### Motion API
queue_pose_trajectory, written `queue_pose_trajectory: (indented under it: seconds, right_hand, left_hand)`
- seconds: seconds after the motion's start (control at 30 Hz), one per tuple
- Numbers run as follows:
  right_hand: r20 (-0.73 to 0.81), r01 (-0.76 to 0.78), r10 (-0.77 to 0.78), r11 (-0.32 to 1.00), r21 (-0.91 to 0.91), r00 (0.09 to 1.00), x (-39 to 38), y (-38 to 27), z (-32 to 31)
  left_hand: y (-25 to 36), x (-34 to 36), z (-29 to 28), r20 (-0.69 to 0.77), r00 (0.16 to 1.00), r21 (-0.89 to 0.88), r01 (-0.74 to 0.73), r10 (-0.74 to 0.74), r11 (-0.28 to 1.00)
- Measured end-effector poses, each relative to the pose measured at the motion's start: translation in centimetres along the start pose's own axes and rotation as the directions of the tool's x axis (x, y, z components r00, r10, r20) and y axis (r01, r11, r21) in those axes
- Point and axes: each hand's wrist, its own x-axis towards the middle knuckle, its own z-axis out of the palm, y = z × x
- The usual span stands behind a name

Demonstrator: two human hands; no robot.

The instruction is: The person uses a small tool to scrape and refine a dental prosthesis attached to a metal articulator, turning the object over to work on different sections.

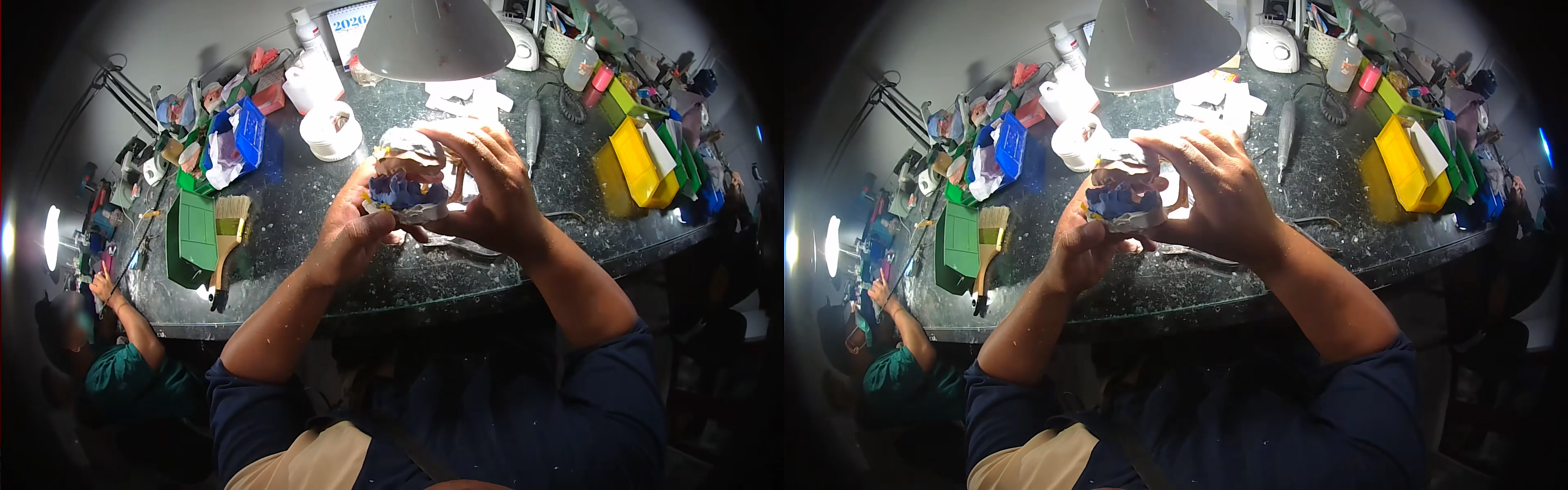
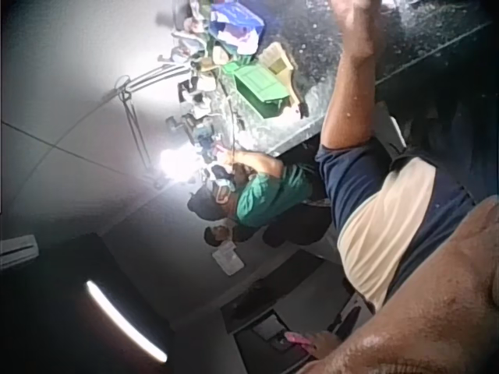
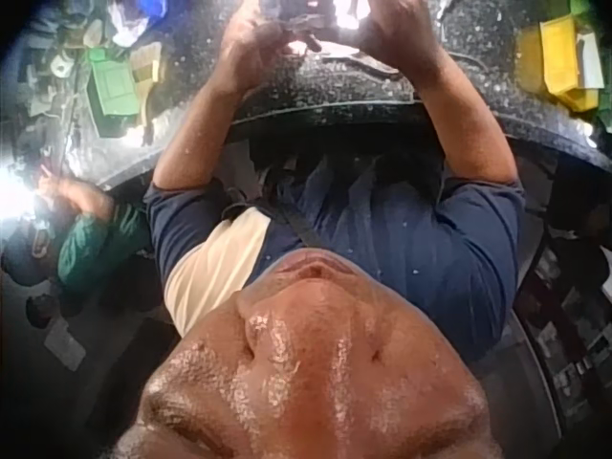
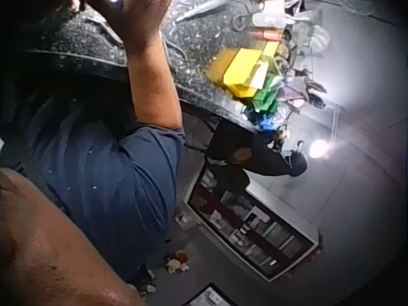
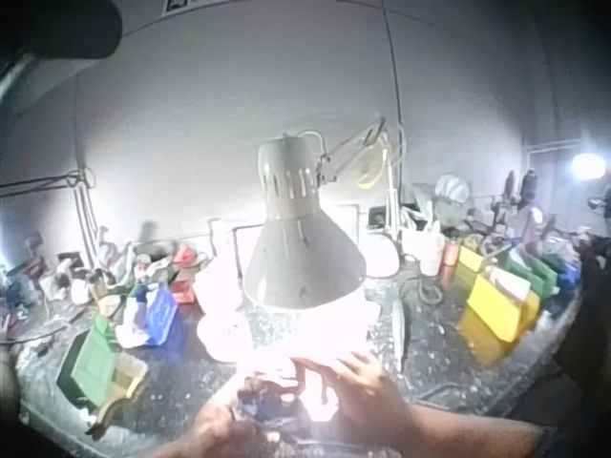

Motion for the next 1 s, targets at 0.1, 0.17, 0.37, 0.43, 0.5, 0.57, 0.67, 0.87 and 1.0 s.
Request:
queue_pose_trajectory:
  seconds: [0.1,0.17,0.37,0.43,0.5,0.57,0.67,0.87,1.0]
  right_hand:
    - [0.005,-0.012,0.012,1.0,0.009,1.0,0.1,-0.5,-0.3]
    - [-0.025,0.016,-0.015,1.0,0.019,1.0,0.2,-0.4,-0.2]
    - [0.01,-0.012,0.012,1.0,0.021,1.0,0.0,-0.6,-0.5]
    - [0.057,-0.056,0.054,0.998,0.025,0.997,0.0,-0.5,-0.5]
    - [0.02,-0.009,0.009,1.0,0.017,1.0,0.0,-0.1,-0.1]
    - [0.022,-0.037,0.036,0.998,0.053,0.999,-0.3,0.1,0.3]
    - [0.044,-0.096,0.091,0.987,0.132,0.995,-0.5,0.1,0.8]
    - [0.062,-0.122,0.111,0.969,0.214,0.992,-0.4,-0.2,0.9]
    - [0.11,-0.208,0.185,0.939,0.272,0.977,-0.9,0.0,0.8]
  left_hand:
    - [0.0,-0.6,0.0,-0.039,0.999,0.064,-0.014,0.017,0.998]
    - [0.0,-0.8,0.1,-0.046,0.997,0.09,-0.056,0.061,0.994]
    - [0.2,-0.7,0.4,-0.089,0.993,0.154,-0.062,0.076,0.986]
    - [0.6,-0.5,0.6,-0.095,0.993,0.156,-0.051,0.067,0.986]
    - [0.6,-0.4,0.5,-0.101,0.993,0.158,-0.041,0.057,0.987]
    - [0.3,-0.4,-0.3,-0.144,0.99,0.169,0.024,0.001,0.985]
    - [0.4,-0.4,-0.8,-0.172,0.984,0.189,0.083,-0.05,0.979]
    - [0.4,-0.8,-1.2,-0.161,0.987,0.18,0.031,-0.001,0.983]
    - [0.0,-0.5,-0.5,-0.185,0.979,0.199,-0.051,0.089,0.979]
